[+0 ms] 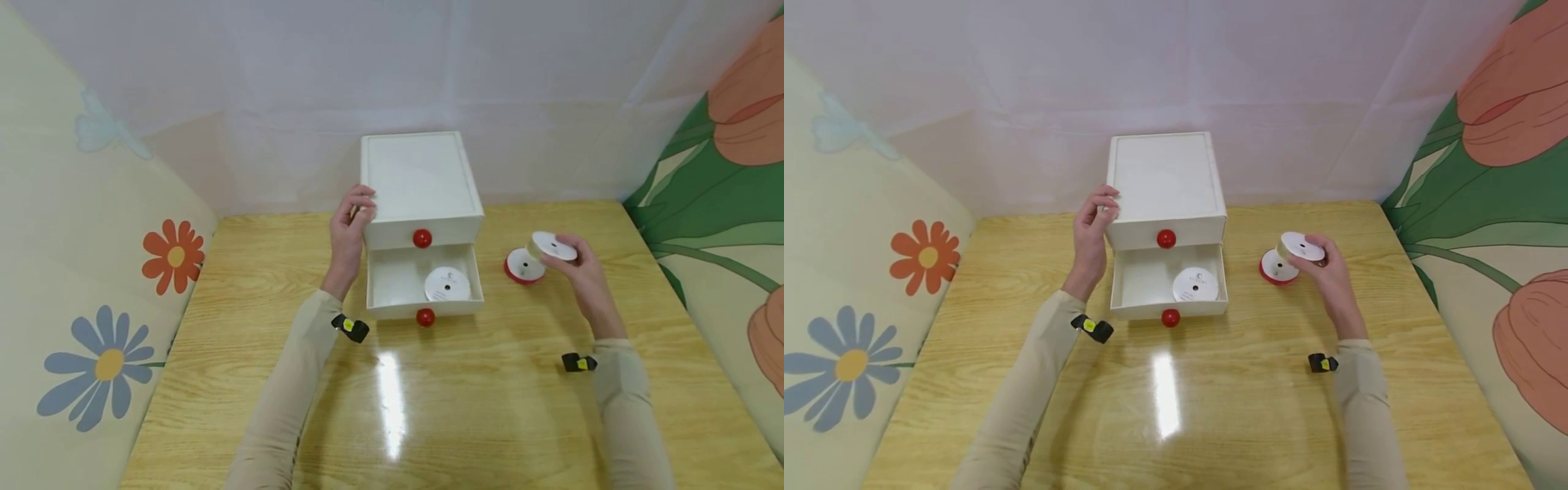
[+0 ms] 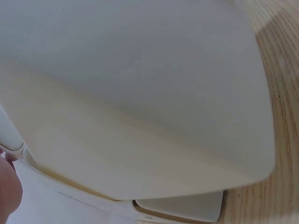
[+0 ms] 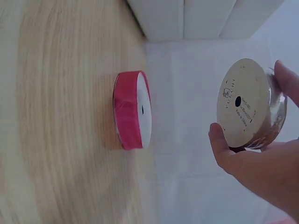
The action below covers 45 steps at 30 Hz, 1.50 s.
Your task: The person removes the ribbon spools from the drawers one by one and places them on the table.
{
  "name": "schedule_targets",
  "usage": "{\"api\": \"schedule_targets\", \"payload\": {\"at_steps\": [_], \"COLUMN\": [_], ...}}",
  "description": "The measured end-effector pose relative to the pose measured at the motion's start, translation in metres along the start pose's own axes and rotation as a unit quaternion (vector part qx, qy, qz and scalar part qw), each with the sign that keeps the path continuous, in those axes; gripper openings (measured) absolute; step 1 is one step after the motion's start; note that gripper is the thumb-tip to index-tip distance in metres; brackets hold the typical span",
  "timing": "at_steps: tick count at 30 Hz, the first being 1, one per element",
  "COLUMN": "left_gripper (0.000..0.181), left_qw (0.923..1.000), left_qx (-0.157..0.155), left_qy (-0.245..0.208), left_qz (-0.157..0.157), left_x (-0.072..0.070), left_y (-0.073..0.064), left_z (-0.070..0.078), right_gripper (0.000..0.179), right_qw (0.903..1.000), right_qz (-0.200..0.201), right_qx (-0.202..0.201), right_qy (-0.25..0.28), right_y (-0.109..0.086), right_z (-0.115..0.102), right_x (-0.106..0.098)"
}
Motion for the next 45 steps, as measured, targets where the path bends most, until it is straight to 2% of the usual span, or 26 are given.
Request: {"api": "schedule_targets", "payload": {"at_steps": [4,11,17,22,28,33,37,42,45], "left_gripper": [0.021,0.022,0.021,0.022,0.021,0.022,0.023,0.024,0.024], "left_qw": [1.0,0.9999,0.9999,1.0,1.0,1.0,1.0,0.9999,0.9999], "left_qx": [0.002,0.011,0.005,0.005,0.006,0.003,0.005,0.011,0.01], "left_qy": [0.0,0.002,0.009,0.005,0.006,0.004,0.004,0.003,0.003], "left_qz": [0.001,0.008,0.006,0.007,0.005,0.005,0.007,0.009,0.009], "left_x": [0.0,0.0,0.001,0.002,0.001,0.001,0.002,0.002,0.002], "left_y": [0.0,0.002,0.002,0.002,0.002,0.001,0.0,0.0,0.0], "left_z": [0.001,0.0,0.002,0.002,0.0,0.0,0.0,0.001,0.002], "right_gripper": [0.037,0.037,0.036,0.038,0.039,0.041,0.056,0.074,0.077], "right_qw": [0.9998,0.9994,0.9986,0.9969,0.9918,0.9844,0.9752,0.9644,0.9559], "right_qz": [0.017,0.031,0.043,0.068,0.098,0.12,0.126,0.106,0.084], "right_qx": [0.005,0.016,0.022,0.032,0.051,0.063,0.082,0.115,0.121], "right_qy": [0.014,-0.009,-0.02,-0.021,-0.064,-0.112,-0.163,-0.213,-0.254], "right_y": [0.001,0.003,0.004,0.007,0.009,0.012,0.015,0.02,0.023], "right_z": [0.004,0.009,0.016,0.024,0.028,0.034,0.041,0.051,0.053], "right_x": [-0.008,-0.018,-0.026,-0.033,-0.037,-0.04,-0.044,-0.048,-0.05]}}
Point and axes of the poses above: each hand's wrist, its own y-axis towards the middle knuckle, its own x-axis out of the palm, z = x × y, the point moved 3 cm from there along y, towards the middle knuckle, and after that the axes turned 5 degrees about x, right-handed, at the moved point
